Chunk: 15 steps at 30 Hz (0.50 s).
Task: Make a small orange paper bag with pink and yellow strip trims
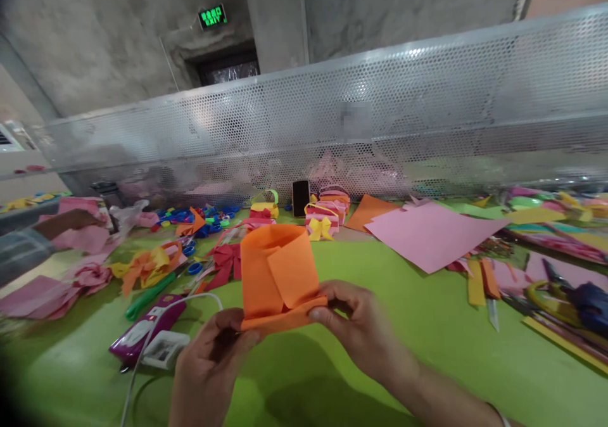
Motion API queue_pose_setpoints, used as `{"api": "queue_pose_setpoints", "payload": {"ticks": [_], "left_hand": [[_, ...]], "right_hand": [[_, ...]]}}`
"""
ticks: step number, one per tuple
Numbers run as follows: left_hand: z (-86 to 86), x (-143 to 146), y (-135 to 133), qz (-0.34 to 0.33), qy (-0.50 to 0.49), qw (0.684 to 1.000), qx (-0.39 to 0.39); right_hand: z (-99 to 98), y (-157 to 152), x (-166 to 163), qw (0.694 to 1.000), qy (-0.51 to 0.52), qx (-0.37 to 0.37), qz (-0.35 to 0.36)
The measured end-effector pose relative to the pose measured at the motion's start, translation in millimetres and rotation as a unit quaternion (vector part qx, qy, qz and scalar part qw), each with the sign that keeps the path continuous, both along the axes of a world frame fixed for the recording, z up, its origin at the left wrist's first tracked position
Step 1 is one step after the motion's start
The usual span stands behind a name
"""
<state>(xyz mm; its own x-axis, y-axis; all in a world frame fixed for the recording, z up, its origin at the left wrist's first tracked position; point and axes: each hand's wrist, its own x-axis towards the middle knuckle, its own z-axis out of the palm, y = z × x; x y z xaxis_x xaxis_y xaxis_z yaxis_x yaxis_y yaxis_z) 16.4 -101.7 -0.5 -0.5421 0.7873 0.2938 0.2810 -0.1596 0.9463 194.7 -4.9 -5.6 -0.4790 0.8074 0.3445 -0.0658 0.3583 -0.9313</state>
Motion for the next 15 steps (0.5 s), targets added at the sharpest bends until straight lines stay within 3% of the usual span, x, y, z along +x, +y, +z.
{"api": "queue_pose_setpoints", "payload": {"ticks": [4,7,11,15], "left_hand": [[-0.6,6,5,-0.016,-0.078,0.997,0.001],[1.6,8,9,-0.024,-0.115,0.993,0.010],[6.8,9,11,-0.074,-0.084,0.993,-0.026],[7.4,8,12,-0.118,-0.055,0.990,-0.047]], "right_hand": [[4.2,-5,-1,0.997,0.061,0.011,-0.040],[6.9,-7,-2,0.994,0.097,-0.026,-0.050],[4.5,-7,-4,0.988,0.116,-0.084,-0.062],[-0.1,-4,-7,0.983,0.137,-0.098,-0.080]]}}
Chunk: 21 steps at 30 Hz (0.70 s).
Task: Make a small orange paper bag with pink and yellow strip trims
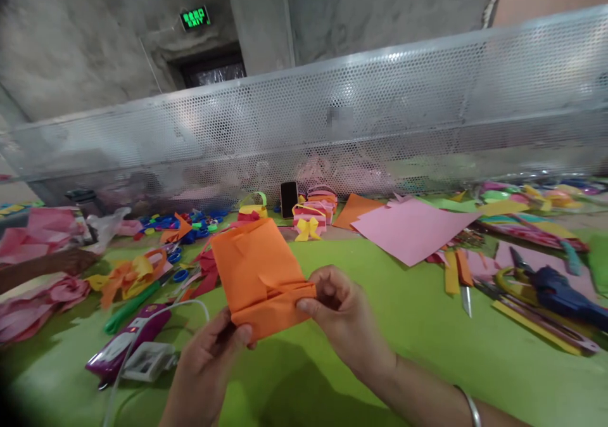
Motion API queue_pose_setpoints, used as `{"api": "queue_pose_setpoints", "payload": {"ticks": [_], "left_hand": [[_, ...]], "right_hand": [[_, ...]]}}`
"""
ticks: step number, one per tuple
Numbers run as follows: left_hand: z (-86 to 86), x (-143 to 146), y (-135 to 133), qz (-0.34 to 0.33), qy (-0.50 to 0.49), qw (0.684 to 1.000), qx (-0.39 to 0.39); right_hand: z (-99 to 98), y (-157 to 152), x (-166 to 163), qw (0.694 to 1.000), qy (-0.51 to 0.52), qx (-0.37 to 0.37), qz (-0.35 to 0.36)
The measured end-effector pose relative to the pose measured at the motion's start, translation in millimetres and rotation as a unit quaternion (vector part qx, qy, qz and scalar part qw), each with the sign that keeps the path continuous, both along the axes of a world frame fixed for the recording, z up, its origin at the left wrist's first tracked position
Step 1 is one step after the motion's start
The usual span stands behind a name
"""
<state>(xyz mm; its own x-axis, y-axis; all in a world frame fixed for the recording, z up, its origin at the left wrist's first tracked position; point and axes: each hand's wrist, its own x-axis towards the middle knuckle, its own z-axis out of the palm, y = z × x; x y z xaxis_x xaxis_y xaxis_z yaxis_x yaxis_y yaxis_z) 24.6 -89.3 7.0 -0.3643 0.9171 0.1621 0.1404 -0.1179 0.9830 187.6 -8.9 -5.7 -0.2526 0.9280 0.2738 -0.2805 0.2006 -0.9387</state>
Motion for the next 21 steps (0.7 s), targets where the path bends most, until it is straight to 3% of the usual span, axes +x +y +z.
{"api": "queue_pose_setpoints", "payload": {"ticks": [9,12,21], "left_hand": [[6.6,8,-1,-0.059,-0.062,0.996,-0.031],[9.2,13,0,-0.020,-0.071,0.997,-0.014],[1.6,8,5,-0.053,-0.083,0.993,-0.067]], "right_hand": [[4.2,4,2,0.995,-0.034,0.072,0.063],[3.3,4,3,0.993,-0.037,0.085,0.075],[1.7,5,2,0.996,-0.033,0.064,0.044]]}}
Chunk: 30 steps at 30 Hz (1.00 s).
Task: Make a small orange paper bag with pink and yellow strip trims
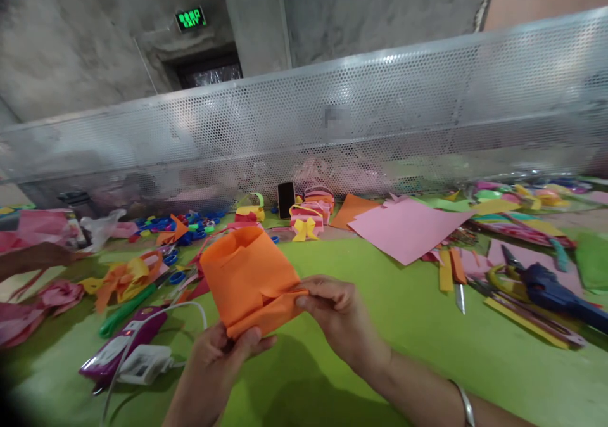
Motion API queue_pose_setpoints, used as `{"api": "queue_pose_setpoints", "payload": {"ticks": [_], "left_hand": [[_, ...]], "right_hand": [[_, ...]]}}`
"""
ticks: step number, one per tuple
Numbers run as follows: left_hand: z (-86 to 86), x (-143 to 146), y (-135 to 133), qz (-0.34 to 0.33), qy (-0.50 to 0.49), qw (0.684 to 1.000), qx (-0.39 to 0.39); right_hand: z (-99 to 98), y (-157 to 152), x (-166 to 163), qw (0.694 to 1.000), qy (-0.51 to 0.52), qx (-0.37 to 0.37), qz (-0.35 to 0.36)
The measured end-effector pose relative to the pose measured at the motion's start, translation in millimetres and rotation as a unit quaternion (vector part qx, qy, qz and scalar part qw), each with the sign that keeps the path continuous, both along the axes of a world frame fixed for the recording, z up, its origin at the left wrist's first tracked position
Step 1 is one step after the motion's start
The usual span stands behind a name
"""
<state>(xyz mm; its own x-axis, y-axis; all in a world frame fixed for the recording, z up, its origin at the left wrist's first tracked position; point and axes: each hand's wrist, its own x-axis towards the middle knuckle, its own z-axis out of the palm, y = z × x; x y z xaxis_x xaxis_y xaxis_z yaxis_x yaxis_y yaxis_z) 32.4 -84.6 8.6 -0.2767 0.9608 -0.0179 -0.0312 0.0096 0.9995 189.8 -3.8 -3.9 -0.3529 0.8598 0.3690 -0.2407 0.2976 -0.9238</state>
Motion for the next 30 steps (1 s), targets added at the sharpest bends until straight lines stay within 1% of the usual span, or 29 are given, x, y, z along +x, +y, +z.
{"api": "queue_pose_setpoints", "payload": {"ticks": [4,8,9,11,13,16,18,20,22,24,27,28,30], "left_hand": [[1.7,2,2,-0.015,-0.015,1.000,0.001],[0.7,1,1,-0.025,-0.009,1.000,-0.007],[-0.4,-1,0,-0.028,-0.009,1.000,-0.006],[-2.9,-3,-2,-0.038,-0.013,0.999,0.004],[-5.2,-4,-4,-0.046,-0.014,0.999,0.019],[-6.2,-5,-6,-0.028,-0.009,0.999,0.028],[-5.1,-4,-5,-0.018,-0.008,1.000,0.020],[-3.9,-4,-5,-0.032,-0.008,0.999,0.005],[-3.6,-3,-4,-0.042,0.000,0.999,-0.014],[-4.9,-3,-4,-0.013,0.023,0.999,-0.027],[-9.5,-4,-4,0.072,0.109,0.991,0.002],[-11.5,-5,-4,0.099,0.154,0.983,0.018],[-15.9,-8,-6,0.138,0.258,0.955,0.038]], "right_hand": [[-1.4,0,0,1.000,0.026,-0.007,-0.016],[0.7,1,2,0.999,0.002,-0.021,-0.038],[2.2,1,3,0.999,-0.005,-0.029,-0.034],[6.0,1,5,0.999,-0.014,-0.047,-0.004],[10.1,1,6,0.997,-0.012,-0.071,0.042],[15.2,1,7,0.988,-0.011,-0.106,0.109],[16.8,1,7,0.984,-0.030,-0.101,0.142],[16.0,1,7,0.986,-0.058,-0.075,0.140],[13.1,2,6,0.990,-0.084,-0.046,0.103],[8.9,2,4,0.991,-0.113,-0.028,0.066],[2.1,3,1,0.984,-0.164,-0.039,0.057],[-0.3,3,1,0.977,-0.194,-0.056,0.064],[-5.5,2,0,0.955,-0.273,-0.091,0.076]]}}
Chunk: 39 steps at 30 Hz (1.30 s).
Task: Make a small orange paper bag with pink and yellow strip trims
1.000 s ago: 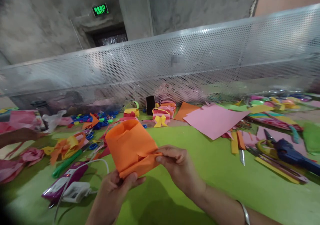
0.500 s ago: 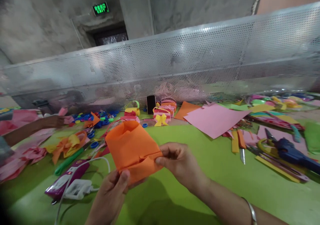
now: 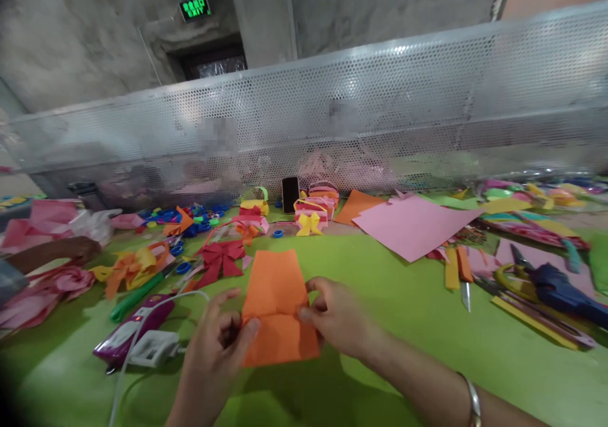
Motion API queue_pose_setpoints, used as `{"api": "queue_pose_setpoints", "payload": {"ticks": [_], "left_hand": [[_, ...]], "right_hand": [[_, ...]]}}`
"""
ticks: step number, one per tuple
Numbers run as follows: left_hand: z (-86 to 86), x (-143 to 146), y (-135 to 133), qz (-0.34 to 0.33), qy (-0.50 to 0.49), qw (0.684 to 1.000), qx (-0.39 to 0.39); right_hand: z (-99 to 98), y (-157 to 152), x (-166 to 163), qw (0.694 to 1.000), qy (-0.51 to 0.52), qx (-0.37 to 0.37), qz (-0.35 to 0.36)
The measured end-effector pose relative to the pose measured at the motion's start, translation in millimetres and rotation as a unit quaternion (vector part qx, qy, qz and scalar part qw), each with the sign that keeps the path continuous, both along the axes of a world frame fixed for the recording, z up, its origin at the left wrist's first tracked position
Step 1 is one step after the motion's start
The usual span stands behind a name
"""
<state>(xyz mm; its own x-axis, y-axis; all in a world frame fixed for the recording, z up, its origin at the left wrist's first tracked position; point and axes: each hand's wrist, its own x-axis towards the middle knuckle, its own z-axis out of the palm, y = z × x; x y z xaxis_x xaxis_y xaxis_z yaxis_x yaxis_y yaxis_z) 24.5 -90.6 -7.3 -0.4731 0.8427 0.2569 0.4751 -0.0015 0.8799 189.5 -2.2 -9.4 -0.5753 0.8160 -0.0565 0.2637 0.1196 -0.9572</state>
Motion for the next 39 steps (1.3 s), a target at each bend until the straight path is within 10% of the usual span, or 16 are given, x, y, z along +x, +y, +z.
{"api": "queue_pose_setpoints", "payload": {"ticks": [7,11,14,22,28,39], "left_hand": [[-13.9,-9,-9,-0.028,0.367,0.925,-0.099],[-15.3,-6,-5,-0.015,0.433,0.900,-0.035],[-15.2,3,-2,-0.123,0.429,0.893,-0.058],[-20.1,24,-7,-0.115,0.476,0.861,-0.141],[-30.6,5,-10,-0.176,0.471,0.862,-0.059],[-43.7,-18,-11,-0.237,0.494,0.835,0.044]], "right_hand": [[-11.6,-13,0,0.942,-0.258,0.208,0.046],[-6.0,-13,-1,0.898,-0.331,0.273,0.098],[-3.9,-13,-2,0.887,-0.345,0.290,0.099],[4.1,6,5,0.927,-0.273,0.232,0.115],[24.2,53,1,0.942,-0.197,0.254,0.100],[1.3,56,-14,0.961,-0.179,0.197,0.074]]}}
